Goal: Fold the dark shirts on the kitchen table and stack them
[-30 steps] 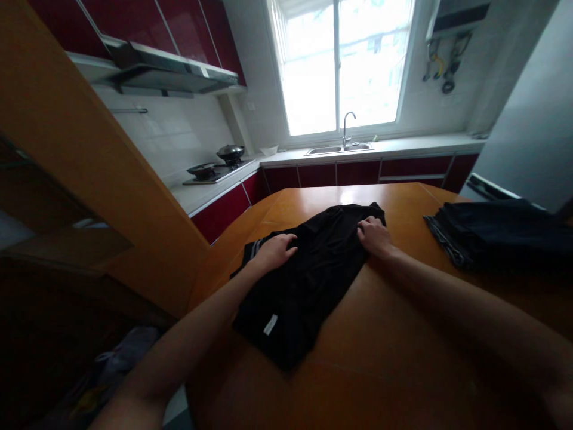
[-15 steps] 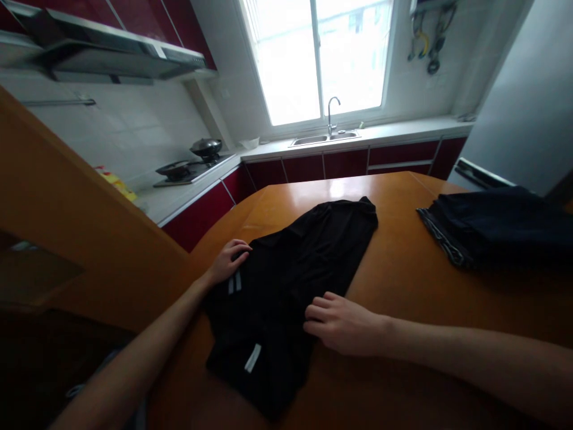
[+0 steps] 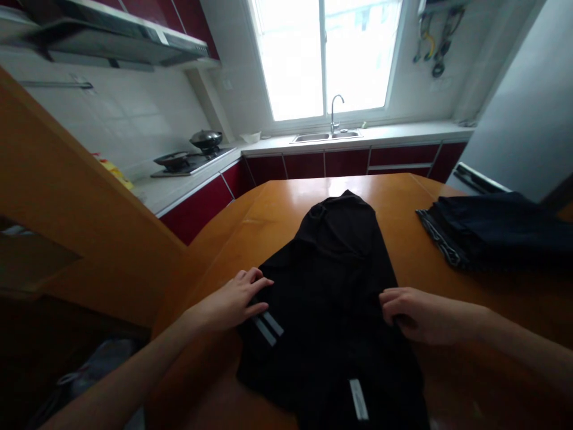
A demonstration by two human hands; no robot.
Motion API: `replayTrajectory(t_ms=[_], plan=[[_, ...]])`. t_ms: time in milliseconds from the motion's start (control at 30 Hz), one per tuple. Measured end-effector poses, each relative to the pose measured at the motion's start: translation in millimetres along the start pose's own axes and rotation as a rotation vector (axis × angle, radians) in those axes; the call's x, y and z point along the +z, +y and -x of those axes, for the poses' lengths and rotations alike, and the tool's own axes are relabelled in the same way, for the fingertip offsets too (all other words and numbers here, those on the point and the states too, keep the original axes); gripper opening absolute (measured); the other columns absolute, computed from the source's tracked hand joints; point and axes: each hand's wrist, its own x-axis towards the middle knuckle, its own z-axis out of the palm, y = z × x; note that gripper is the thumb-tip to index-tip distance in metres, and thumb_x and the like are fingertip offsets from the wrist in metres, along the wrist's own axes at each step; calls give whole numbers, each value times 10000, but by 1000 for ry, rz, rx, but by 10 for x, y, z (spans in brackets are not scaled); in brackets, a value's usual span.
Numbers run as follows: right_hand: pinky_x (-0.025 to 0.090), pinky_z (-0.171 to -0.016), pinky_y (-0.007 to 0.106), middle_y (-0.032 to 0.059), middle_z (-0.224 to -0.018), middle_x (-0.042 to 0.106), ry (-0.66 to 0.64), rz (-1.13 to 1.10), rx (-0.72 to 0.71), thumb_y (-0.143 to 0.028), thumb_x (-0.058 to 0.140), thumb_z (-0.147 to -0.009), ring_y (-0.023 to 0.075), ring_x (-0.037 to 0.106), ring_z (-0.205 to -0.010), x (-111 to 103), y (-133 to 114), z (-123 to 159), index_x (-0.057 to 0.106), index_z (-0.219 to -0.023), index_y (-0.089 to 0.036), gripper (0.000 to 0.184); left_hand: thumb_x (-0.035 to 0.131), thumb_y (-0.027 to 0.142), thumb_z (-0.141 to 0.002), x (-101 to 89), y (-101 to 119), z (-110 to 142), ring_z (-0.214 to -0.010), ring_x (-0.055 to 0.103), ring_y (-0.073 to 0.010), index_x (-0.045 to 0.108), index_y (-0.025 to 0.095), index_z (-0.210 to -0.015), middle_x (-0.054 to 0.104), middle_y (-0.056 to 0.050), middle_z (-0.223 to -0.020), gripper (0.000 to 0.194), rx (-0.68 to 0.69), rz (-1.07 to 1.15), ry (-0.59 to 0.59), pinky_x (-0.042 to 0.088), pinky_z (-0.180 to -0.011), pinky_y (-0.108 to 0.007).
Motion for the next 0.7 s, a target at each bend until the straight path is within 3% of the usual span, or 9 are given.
replayTrajectory(t_ms=[67,133,233,300,400,533,700], plan=[[473,-742,252,11,-888,673,-35,-107,56,-42,520,-763,149,616,-790,-67,27,77,703,-839,-232,274,629,517,-882,-51,147,-107,-1083,605,-253,692,334,-1144,595,-63,-1215,326,18,0,14,490,-971,-367],[477,-700,255,12,-851,689,22,-152,114,-129,541,-815,157,619,-751,-186,156,-8,721,-885,-221,215,629,477,-894,-74,270,-351,-1109,595,-250,667,294,-1154,581,-67,-1224,321,31,-3,128,483,-996,-365],[474,-695,263,27,-828,710,369,-16,255,-191,557,-827,171,622,-736,-495,580,-382,734,-947,-197,213,676,391,-880,-39,421,-830,-1249,516,-262,510,274,-1378,523,-80,-1345,538,73,-46,294,424,-1094,-387],[473,-731,260,62,-890,737,586,93,425,-165,564,-823,180,645,-782,-761,941,-694,741,-984,-166,239,697,312,-868,6,489,-1116,-1310,464,-273,455,285,-1437,485,-82,-1417,619,117,-100,323,398,-1124,-410],[466,-773,257,120,-975,752,717,128,688,-151,581,-835,206,672,-880,-1127,1431,-1103,754,-954,-124,211,652,201,-884,54,513,-1402,-1306,471,-278,553,271,-1365,517,-83,-1409,496,174,-152,302,412,-1112,-426],[470,-767,279,191,-964,741,760,93,791,-230,625,-867,241,678,-907,-1398,1879,-1504,743,-882,-72,197,537,232,-955,56,380,-1588,-1174,577,-258,725,253,-1089,648,-74,-1230,232,138,-78,313,458,-1048,-415],[493,-743,283,186,-907,720,816,-3,824,-336,706,-845,240,673,-880,-1539,2255,-1910,710,-838,-83,253,562,336,-924,-85,-103,-1887,-828,675,-220,742,197,-929,723,-61,-893,227,-113,330,545,528,-781,-318]])
